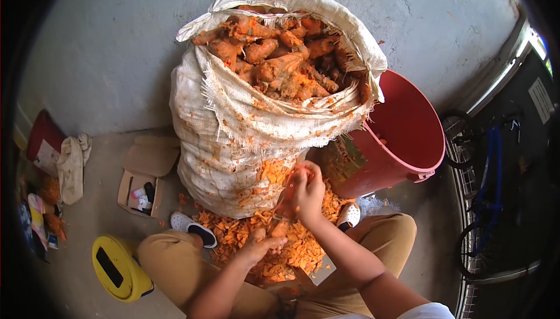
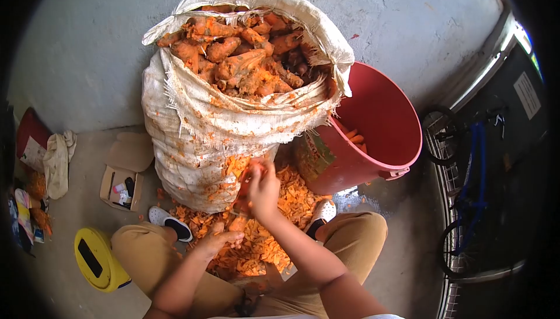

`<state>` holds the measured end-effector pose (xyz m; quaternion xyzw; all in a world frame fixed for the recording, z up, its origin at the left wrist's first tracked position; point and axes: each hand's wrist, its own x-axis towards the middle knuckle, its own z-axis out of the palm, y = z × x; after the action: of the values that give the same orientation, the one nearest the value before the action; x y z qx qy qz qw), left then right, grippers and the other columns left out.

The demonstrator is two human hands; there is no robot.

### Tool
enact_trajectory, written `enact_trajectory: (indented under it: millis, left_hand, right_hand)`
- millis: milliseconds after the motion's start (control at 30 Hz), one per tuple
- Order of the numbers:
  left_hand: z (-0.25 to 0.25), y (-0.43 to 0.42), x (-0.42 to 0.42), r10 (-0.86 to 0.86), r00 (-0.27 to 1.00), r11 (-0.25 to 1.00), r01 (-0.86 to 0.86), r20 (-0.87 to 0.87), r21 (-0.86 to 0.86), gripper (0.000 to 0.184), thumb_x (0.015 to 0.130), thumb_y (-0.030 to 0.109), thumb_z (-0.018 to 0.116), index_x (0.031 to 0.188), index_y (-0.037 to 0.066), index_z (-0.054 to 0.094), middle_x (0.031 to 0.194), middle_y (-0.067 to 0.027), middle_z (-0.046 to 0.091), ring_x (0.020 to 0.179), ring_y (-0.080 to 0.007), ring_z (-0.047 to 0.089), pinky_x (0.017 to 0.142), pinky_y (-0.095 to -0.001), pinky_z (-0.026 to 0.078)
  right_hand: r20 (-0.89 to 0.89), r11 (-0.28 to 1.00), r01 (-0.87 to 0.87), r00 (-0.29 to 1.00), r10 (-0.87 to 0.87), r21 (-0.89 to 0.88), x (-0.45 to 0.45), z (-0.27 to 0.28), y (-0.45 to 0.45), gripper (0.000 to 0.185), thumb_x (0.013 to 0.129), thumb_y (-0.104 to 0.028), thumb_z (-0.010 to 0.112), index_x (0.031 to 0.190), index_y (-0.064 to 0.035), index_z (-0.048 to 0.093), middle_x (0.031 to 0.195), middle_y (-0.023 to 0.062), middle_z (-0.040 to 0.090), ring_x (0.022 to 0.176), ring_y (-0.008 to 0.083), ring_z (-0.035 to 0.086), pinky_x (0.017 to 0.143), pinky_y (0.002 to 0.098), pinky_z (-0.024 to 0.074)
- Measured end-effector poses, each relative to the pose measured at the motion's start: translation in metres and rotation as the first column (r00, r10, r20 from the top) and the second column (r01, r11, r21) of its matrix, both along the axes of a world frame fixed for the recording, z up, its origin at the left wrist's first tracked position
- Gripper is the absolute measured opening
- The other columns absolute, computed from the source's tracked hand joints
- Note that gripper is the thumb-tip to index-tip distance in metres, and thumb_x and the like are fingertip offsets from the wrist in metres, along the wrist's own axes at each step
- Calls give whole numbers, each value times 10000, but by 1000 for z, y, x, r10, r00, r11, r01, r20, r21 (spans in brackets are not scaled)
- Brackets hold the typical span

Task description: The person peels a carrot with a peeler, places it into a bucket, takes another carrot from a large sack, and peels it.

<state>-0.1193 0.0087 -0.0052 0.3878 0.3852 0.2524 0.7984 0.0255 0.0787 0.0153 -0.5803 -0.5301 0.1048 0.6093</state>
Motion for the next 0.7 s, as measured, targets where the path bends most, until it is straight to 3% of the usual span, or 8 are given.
enact_trajectory:
  millis: [67, 133, 200, 300, 433, 467, 533, 700]
  left_hand:
    - [5, -4, 1, 39, 999, 999, -39, 16, 0, 153, 723, 173, 577, 783, 45, 519, 613, -3, 509, 519, -61, 470, 455, -186, 377]
    - [11, -3, 1, 56, 998, 998, -56, -1, -10, 143, 729, 164, 572, 782, 41, 521, 603, 2, 503, 512, -64, 464, 448, -186, 362]
    - [4, 0, 3, 68, 998, 997, -67, 10, -34, 141, 730, 159, 571, 779, 37, 521, 596, -1, 502, 504, -65, 461, 443, -187, 354]
    - [-3, 3, 0, 63, 996, 997, -59, 64, -54, 149, 728, 140, 572, 804, 24, 518, 594, -26, 514, 525, -92, 500, 459, -197, 384]
    - [1, 2, -7, 30, 997, 998, -26, 67, -59, 170, 733, 141, 570, 825, 15, 505, 627, -36, 515, 516, -104, 496, 456, -205, 382]
    - [5, -1, -10, 27, 998, 998, -24, 57, -64, 168, 737, 142, 565, 826, 13, 504, 630, -35, 512, 521, -104, 495, 458, -206, 384]
    - [10, -4, -17, 14, 999, 997, -11, 33, -75, 166, 745, 142, 556, 827, 8, 501, 636, -32, 506, 530, -104, 494, 463, -209, 386]
    - [-8, 0, -9, 53, 992, 981, -29, 119, -190, 167, 750, 173, 558, 828, 38, 498, 610, -10, 496, 516, -80, 492, 482, -206, 419]
  right_hand:
    - [-333, 992, -47, 943, 4, -120, 11, 10, 11, 123, 860, -91, 404, 896, 10, 465, 651, 46, 533, 511, 95, 492, 456, 206, 402]
    - [-504, 978, 25, 854, -128, -205, 29, 15, 28, 155, 866, -109, 396, 906, 30, 451, 708, 90, 552, 510, 80, 487, 443, 215, 406]
    - [-343, 969, 89, 924, -167, -230, 39, -1, 39, 159, 864, -114, 400, 896, 36, 438, 709, 83, 540, 508, 89, 489, 434, 223, 413]
    - [-471, 969, 31, 870, -147, -246, 36, 0, 42, 127, 857, -107, 409, 849, 16, 443, 667, 70, 519, 494, 104, 481, 420, 230, 407]
    - [-668, 983, -180, 735, 115, -28, 65, -25, 61, 123, 856, -122, 410, 820, -8, 438, 641, 71, 499, 479, 104, 464, 424, 242, 411]
    - [-690, 992, -124, 716, 108, 26, 93, -39, 73, 146, 863, -139, 400, 860, 6, 422, 640, 70, 504, 475, 109, 473, 433, 242, 420]
    - [-612, 989, 79, 778, -140, -126, 90, -13, 75, 164, 870, -154, 393, 886, 7, 417, 627, 66, 512, 473, 114, 483, 431, 236, 418]
    - [-698, 986, -117, 717, 3, -115, 33, 24, 27, 162, 874, -154, 383, 900, 2, 421, 661, 78, 528, 473, 104, 476, 427, 210, 405]
